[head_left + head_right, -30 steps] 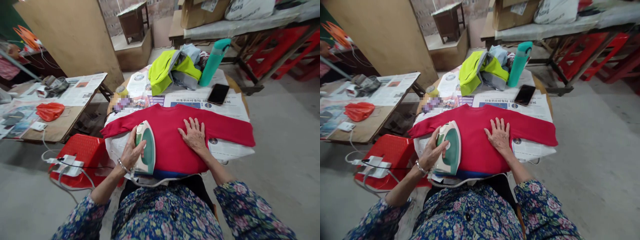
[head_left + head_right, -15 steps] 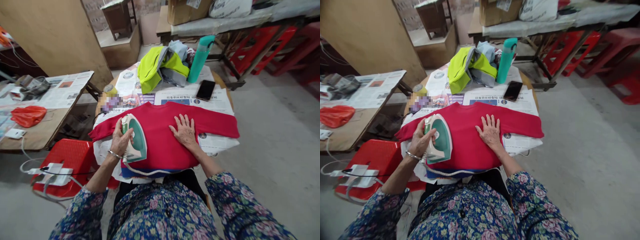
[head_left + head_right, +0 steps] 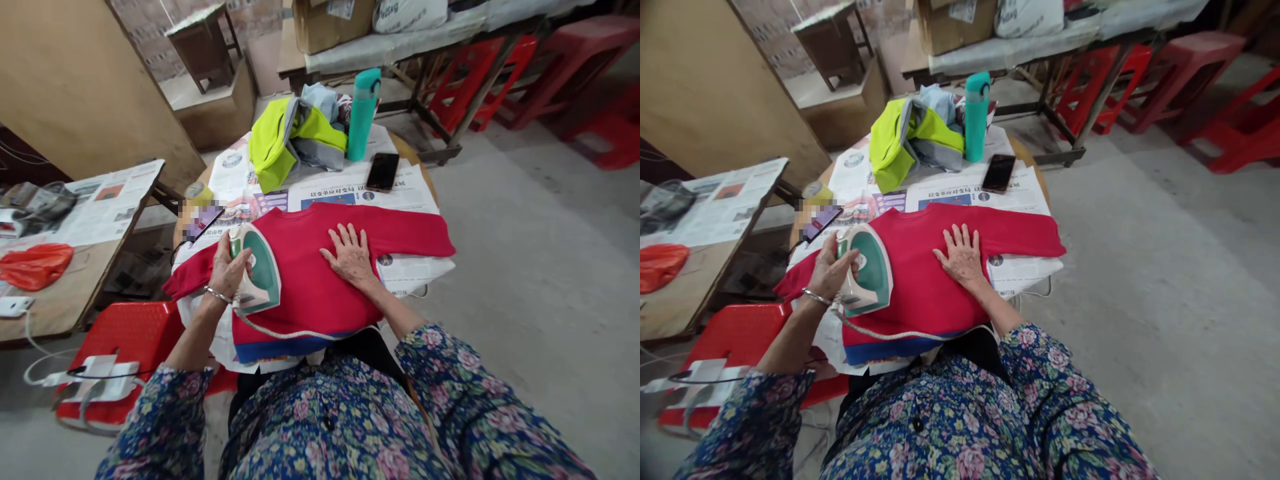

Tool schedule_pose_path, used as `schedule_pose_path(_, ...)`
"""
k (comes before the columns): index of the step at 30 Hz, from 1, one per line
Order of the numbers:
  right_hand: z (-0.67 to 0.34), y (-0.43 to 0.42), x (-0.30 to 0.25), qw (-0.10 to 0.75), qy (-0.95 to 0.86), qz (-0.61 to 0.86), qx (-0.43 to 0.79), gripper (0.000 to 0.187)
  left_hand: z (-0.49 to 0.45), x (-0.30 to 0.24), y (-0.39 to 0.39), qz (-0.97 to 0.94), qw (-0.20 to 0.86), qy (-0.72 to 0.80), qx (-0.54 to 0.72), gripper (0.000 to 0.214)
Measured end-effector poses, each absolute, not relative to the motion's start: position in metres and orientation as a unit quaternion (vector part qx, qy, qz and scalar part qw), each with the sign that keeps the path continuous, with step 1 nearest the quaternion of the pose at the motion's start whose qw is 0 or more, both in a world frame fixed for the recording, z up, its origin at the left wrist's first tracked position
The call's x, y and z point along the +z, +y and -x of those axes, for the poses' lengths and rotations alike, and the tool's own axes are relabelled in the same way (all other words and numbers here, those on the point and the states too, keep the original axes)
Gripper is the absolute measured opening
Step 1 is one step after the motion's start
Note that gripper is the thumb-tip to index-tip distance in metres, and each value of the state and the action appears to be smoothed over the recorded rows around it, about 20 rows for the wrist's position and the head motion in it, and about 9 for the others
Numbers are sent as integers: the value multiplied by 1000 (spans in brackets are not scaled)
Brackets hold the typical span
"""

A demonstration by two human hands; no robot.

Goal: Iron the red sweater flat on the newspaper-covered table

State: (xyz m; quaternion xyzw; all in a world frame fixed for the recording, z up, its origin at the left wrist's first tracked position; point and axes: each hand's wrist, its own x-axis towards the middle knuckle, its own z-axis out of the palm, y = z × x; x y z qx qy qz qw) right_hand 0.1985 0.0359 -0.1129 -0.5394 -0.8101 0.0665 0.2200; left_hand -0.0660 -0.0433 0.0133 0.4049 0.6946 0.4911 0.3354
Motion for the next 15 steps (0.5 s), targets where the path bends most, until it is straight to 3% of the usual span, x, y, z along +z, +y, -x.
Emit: schedule_pose_path(15, -200, 38, -118, 226, -807, 541, 62, 63, 58, 25, -60, -495, 407, 660, 393, 95)
